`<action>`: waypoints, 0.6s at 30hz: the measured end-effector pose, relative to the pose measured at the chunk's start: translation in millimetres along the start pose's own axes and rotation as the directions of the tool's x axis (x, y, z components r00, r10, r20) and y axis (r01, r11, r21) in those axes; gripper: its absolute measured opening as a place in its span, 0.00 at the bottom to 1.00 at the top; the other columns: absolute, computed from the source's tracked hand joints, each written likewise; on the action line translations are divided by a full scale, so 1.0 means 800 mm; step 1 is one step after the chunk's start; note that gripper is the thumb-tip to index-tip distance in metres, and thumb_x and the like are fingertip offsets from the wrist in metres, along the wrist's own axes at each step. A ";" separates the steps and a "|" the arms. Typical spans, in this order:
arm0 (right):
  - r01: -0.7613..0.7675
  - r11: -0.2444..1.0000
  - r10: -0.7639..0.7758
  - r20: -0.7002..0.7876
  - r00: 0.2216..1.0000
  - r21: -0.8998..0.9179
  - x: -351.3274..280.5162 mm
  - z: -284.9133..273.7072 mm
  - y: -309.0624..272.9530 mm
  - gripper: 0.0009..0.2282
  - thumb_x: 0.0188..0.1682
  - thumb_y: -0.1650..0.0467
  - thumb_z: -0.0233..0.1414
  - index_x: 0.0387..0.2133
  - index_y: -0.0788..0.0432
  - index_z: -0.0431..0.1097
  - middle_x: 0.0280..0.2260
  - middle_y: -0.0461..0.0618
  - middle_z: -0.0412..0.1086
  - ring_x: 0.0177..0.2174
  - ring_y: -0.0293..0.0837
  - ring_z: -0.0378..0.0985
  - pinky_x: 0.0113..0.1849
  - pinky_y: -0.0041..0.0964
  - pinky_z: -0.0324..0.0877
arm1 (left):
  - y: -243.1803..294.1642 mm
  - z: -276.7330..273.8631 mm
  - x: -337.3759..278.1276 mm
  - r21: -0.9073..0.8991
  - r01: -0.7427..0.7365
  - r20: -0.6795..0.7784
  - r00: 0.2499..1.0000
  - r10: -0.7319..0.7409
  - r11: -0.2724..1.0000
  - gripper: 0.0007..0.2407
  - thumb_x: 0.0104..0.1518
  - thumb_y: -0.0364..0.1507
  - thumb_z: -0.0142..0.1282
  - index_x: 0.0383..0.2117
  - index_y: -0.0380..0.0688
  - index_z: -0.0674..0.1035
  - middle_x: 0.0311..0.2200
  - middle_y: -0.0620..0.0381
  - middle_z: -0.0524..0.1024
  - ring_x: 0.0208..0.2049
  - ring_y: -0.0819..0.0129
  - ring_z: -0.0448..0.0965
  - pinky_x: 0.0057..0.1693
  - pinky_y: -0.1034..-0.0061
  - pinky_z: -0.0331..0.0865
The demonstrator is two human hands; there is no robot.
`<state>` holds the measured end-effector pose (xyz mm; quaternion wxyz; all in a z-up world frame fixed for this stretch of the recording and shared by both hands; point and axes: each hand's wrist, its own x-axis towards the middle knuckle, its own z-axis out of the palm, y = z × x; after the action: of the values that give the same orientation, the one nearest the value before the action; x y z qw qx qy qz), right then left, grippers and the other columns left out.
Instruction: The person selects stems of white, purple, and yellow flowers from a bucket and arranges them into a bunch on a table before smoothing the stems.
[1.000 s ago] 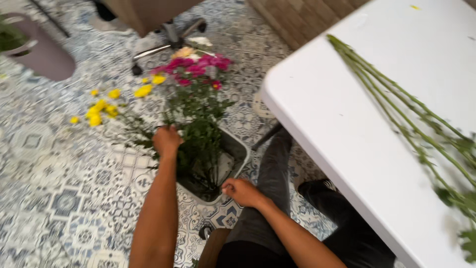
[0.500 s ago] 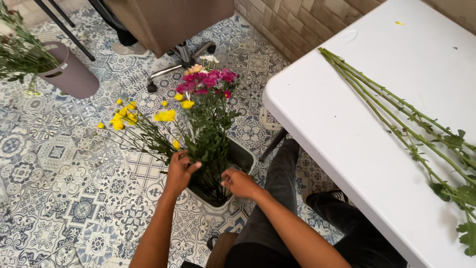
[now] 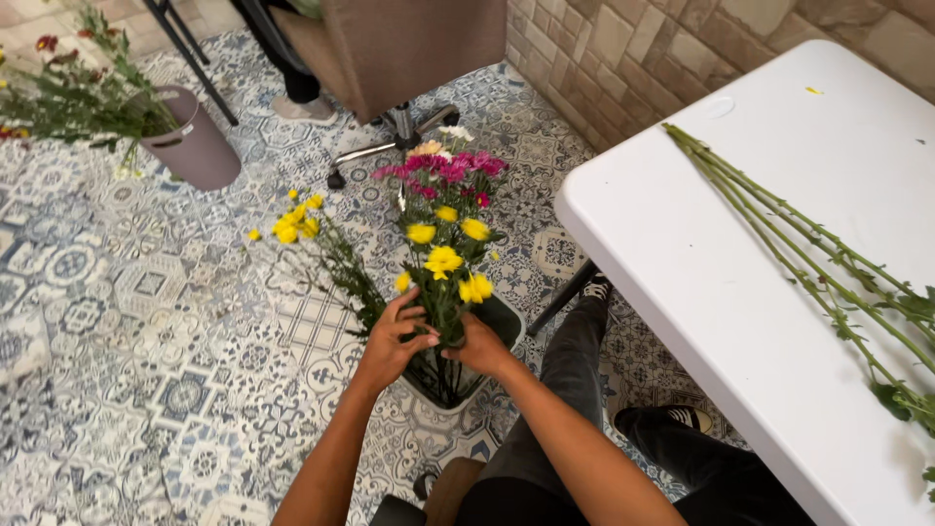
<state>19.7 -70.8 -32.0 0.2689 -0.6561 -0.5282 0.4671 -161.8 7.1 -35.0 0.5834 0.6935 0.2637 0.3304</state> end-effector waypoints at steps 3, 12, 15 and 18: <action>0.101 0.992 -0.111 -0.139 0.984 -0.075 0.036 0.035 0.077 0.33 0.39 0.57 0.67 0.48 0.74 0.71 0.46 0.75 0.73 0.51 0.73 0.72 0.50 0.65 0.68 | -0.008 0.004 0.003 0.037 0.018 -0.010 1.000 -0.018 0.999 0.12 0.52 0.29 0.72 0.37 0.34 0.86 0.62 0.32 0.60 0.57 0.30 0.71 0.63 0.45 0.67; 0.089 0.996 -0.089 -0.164 0.983 -0.008 0.003 0.022 0.043 0.30 0.48 0.59 0.63 0.54 0.73 0.69 0.48 0.73 0.72 0.49 0.70 0.74 0.50 0.64 0.71 | 0.028 0.009 0.012 -0.105 -0.067 0.046 0.996 0.072 0.992 0.08 0.62 0.25 0.62 0.33 0.27 0.82 0.62 0.39 0.62 0.59 0.29 0.67 0.59 0.38 0.72; 0.413 0.911 -0.404 -0.195 0.894 0.005 0.067 0.046 0.147 0.19 0.54 0.63 0.53 0.46 0.70 0.74 0.41 0.71 0.76 0.40 0.63 0.79 0.43 0.60 0.75 | 0.038 0.014 0.012 -0.109 -0.117 0.004 0.993 0.119 0.987 0.08 0.66 0.26 0.57 0.41 0.28 0.80 0.60 0.36 0.62 0.58 0.30 0.69 0.58 0.41 0.75; 0.309 0.913 -0.379 -0.274 0.884 -0.268 0.028 0.016 0.068 0.16 0.57 0.70 0.52 0.19 0.66 0.69 0.17 0.58 0.68 0.19 0.45 0.68 0.27 0.41 0.65 | 0.027 0.007 0.026 -0.042 -0.129 -0.115 0.986 0.123 0.991 0.16 0.65 0.33 0.58 0.57 0.42 0.76 0.59 0.43 0.63 0.58 0.40 0.72 0.60 0.49 0.75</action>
<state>32.3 -67.3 -90.8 0.3566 -0.6436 -0.6338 0.2386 -144.6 14.8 -11.2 0.5626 0.6746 0.2435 0.4113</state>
